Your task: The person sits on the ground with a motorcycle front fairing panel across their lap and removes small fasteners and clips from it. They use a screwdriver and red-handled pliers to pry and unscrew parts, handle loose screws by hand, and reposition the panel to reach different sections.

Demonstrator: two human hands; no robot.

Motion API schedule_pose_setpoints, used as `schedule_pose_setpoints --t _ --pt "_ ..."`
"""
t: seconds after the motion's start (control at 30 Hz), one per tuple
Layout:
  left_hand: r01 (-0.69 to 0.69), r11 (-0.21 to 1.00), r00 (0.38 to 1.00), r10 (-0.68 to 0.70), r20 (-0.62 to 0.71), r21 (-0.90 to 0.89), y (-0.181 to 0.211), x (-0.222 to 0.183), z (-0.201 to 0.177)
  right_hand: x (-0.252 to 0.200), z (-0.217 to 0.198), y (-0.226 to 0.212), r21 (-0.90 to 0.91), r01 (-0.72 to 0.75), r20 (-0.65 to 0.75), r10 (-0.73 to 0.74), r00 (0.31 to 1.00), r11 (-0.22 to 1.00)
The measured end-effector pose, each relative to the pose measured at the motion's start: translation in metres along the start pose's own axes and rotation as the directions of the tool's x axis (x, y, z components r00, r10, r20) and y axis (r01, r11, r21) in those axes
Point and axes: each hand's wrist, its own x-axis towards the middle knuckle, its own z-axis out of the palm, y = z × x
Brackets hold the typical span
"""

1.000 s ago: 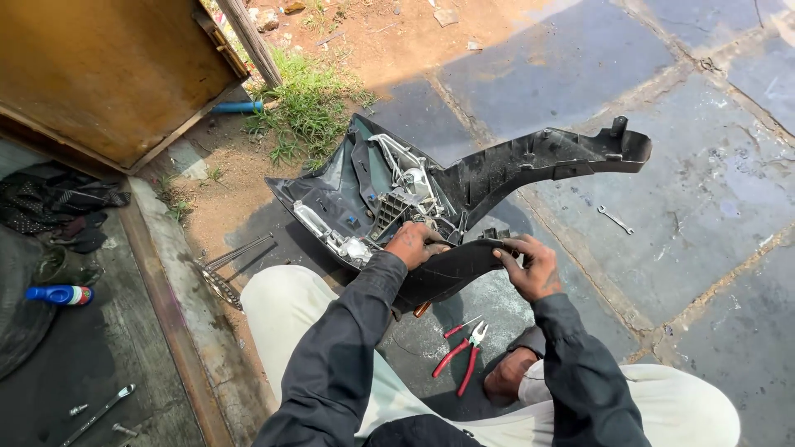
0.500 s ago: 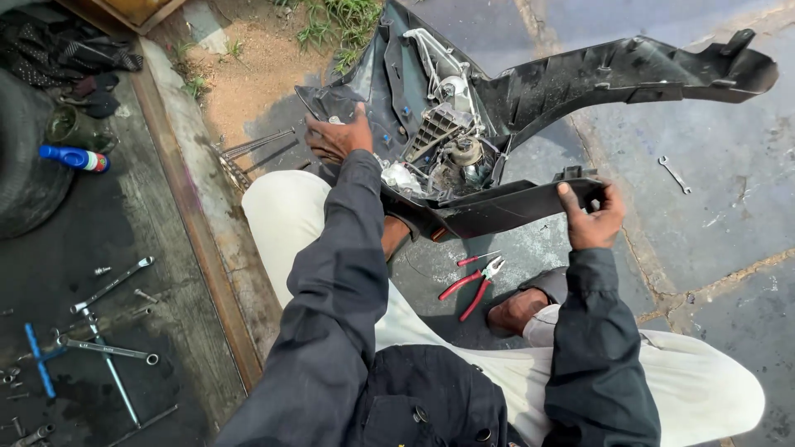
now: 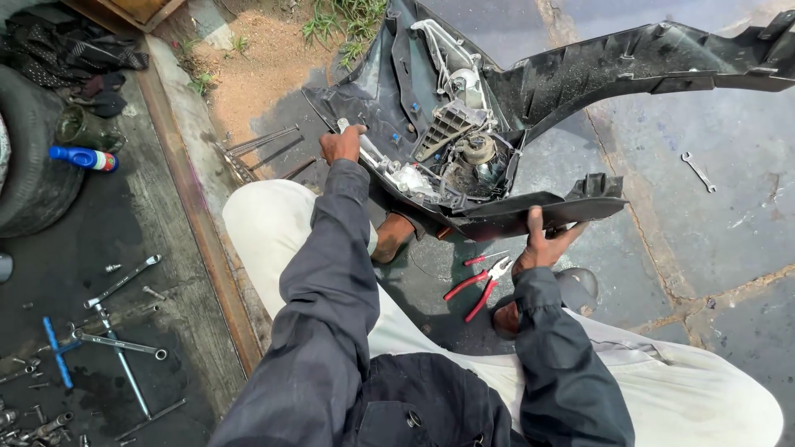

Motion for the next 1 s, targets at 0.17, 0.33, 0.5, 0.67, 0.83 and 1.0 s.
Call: schedule_pose_setpoints --t 0.17,0.33,0.5,0.67,0.83,1.0 --pt "-0.015 0.994 0.995 0.005 0.096 0.11 0.009 -0.011 -0.019 -0.011 0.045 -0.022 -0.152 0.135 -0.018 -0.139 0.99 0.979" --pt "0.02 0.999 0.999 -0.017 0.044 -0.051 0.009 -0.001 -0.009 0.002 0.051 -0.011 -0.299 0.064 -0.119 -0.104 0.987 0.952" --pt "-0.059 0.988 0.992 0.042 -0.12 -0.142 0.03 -0.014 -0.005 0.003 0.038 -0.009 -0.281 0.058 -0.105 -0.091 0.99 0.958" --pt "-0.082 0.993 0.975 0.062 -0.212 -0.085 0.014 -0.007 0.014 0.004 0.014 -0.01 -0.138 0.118 -0.011 -0.12 0.993 0.983" --pt "-0.455 0.89 0.868 0.447 -0.218 0.013 0.077 -0.096 0.01 0.059 -0.076 0.012 0.075 -0.177 0.107 0.168 0.98 0.981" --pt "-0.728 0.683 0.675 0.698 -0.238 -0.061 0.134 -0.185 -0.018 0.029 -0.047 -0.006 0.216 -0.329 0.182 0.293 0.938 0.919"
